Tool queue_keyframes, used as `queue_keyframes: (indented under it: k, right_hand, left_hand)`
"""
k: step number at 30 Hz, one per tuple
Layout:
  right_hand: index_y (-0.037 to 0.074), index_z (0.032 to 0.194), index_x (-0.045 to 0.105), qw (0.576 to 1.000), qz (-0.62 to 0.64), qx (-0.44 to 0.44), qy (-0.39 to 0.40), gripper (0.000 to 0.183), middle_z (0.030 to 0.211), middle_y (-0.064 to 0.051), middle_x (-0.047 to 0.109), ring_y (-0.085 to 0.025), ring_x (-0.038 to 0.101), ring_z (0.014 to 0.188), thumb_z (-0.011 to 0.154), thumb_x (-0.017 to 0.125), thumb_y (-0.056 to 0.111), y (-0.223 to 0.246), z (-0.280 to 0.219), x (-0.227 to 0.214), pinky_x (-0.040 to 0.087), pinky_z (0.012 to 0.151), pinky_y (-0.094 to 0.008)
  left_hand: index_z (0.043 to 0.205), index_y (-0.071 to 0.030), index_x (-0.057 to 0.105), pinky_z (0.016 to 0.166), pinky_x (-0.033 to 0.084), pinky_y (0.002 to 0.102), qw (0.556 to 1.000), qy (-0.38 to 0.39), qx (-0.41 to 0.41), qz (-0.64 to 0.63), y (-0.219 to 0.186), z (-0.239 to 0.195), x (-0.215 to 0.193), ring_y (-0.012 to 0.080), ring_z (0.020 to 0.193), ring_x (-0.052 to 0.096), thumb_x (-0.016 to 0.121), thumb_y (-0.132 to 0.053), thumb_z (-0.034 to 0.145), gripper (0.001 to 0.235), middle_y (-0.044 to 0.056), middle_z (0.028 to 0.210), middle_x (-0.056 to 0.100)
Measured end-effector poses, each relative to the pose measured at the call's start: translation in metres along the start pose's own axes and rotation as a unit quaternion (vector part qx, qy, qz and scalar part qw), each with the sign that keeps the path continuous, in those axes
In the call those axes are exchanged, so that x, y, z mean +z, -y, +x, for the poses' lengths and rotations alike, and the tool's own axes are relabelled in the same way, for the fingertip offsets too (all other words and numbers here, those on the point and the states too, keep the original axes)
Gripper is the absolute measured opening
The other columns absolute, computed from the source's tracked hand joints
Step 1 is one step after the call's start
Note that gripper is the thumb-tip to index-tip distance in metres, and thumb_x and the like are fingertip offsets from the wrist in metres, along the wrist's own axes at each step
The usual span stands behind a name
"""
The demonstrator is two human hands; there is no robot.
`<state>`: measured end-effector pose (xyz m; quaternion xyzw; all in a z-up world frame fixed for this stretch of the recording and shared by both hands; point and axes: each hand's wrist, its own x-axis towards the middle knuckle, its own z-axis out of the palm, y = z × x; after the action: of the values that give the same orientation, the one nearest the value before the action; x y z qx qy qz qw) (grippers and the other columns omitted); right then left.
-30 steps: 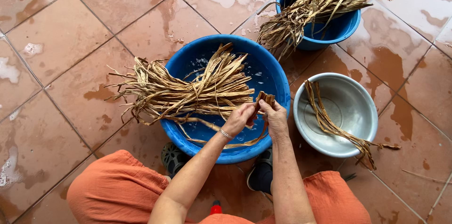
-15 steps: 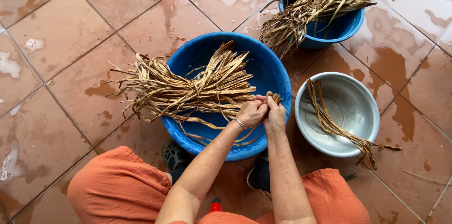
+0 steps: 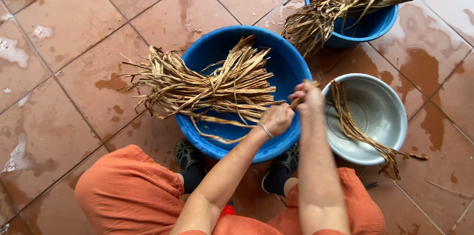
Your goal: The person sits on a tiled floor and repeatedly pulls dried plant stalks from a large blue basin, strips them by hand, and places the processed pieces into a smaller white bowl. The person occasionally moves the bowl and continues the repetitive stripping action throughout the clip.
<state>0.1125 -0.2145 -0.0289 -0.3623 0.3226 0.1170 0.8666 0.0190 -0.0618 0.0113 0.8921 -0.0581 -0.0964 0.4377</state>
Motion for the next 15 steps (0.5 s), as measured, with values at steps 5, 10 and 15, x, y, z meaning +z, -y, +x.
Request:
queue_keyframes:
  k: [5, 10, 15]
  right_hand:
    - [0.012, 0.093, 0.051, 0.998, -0.011, -0.025, -0.055, 0.016, 0.069, 0.0, 0.054, -0.006, 0.035, 0.046, 0.107, 0.052, 0.02, 0.029, 0.02, -0.017, 0.029, 0.044, -0.025]
    - [0.012, 0.094, 0.05, 0.992, 0.003, -0.093, -0.09, 0.016, 0.07, -0.001, 0.054, -0.007, 0.039, 0.048, 0.108, 0.043, 0.015, 0.072, 0.037, -0.046, 0.028, 0.043, -0.025]
    - [0.012, 0.095, 0.051, 0.985, 0.024, -0.13, -0.113, 0.014, 0.072, 0.0, 0.056, -0.007, 0.038, 0.049, 0.108, 0.044, 0.012, 0.11, 0.057, -0.074, 0.028, 0.043, -0.024]
  left_hand:
    - [0.096, -0.003, 0.064, 0.076, 0.052, 0.059, 1.0, -0.005, 0.009, -0.023, -0.016, -0.021, -0.002, 0.0486, 0.077, 0.068, 0.044, -0.03, 0.098, 0.034, 0.028, 0.079, 0.069]
    - [0.091, -0.004, 0.063, 0.075, 0.054, 0.057, 0.997, 0.003, 0.07, -0.036, -0.014, -0.037, -0.01, 0.0458, 0.072, 0.068, 0.048, -0.028, 0.096, 0.029, 0.025, 0.076, 0.07]
    - [0.087, -0.006, 0.061, 0.068, 0.053, 0.055, 0.994, 0.019, 0.107, -0.028, 0.004, -0.047, -0.026, 0.0433, 0.069, 0.066, 0.047, -0.024, 0.097, 0.024, 0.022, 0.072, 0.067]
